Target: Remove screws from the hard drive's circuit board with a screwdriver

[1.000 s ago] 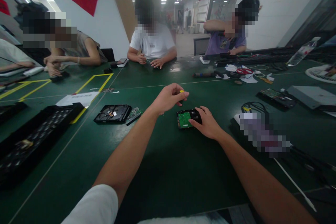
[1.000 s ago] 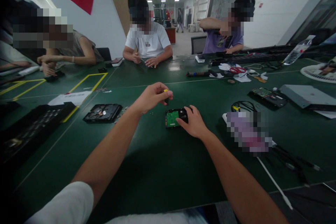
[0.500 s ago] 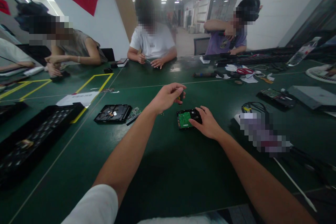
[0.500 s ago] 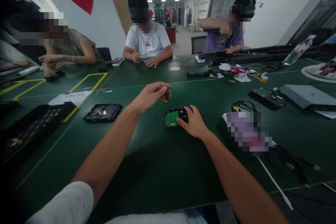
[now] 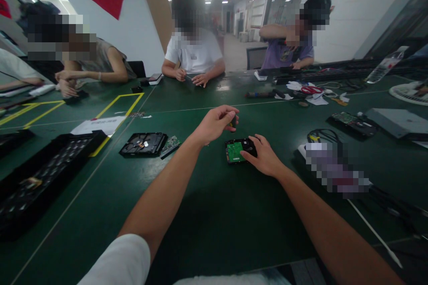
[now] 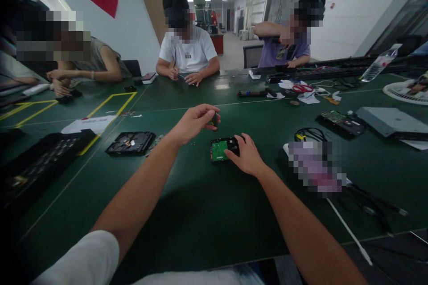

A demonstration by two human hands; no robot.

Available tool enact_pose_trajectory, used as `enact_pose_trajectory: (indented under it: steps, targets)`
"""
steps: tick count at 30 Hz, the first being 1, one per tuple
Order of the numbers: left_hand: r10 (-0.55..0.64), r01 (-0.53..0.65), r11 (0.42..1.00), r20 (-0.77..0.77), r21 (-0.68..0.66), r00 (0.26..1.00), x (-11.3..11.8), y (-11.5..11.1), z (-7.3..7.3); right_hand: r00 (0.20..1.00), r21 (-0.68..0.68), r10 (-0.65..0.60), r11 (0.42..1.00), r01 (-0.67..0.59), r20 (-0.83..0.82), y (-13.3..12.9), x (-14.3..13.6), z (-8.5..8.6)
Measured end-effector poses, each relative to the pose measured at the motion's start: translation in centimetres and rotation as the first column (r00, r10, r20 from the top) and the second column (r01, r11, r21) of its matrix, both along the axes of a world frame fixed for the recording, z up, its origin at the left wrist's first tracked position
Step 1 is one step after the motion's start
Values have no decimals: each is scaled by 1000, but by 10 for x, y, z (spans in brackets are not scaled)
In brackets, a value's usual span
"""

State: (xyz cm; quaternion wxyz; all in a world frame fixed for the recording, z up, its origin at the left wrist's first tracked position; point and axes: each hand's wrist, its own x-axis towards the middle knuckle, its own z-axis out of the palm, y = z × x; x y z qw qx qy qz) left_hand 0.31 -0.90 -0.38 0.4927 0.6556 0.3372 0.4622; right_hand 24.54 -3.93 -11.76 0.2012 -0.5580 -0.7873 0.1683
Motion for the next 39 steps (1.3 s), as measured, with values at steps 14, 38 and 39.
enact_pose_trajectory:
  steps: [14, 38, 39]
  targets:
    - [-16, 17, 1000, -28, 23, 999, -2, 1, -2, 1000, 14, 2, 1000, -2, -2, -1, -1, 0]
    - [-4, 4, 1000, -19, 11, 1000, -1, 1, -2, 1000, 1, -5, 1000, 5, 8, 0, 0, -1]
    - [-2, 2, 1000, -17, 10, 1000, -1, 1, -2, 1000, 3, -3, 1000, 3, 11, 0, 0, -1]
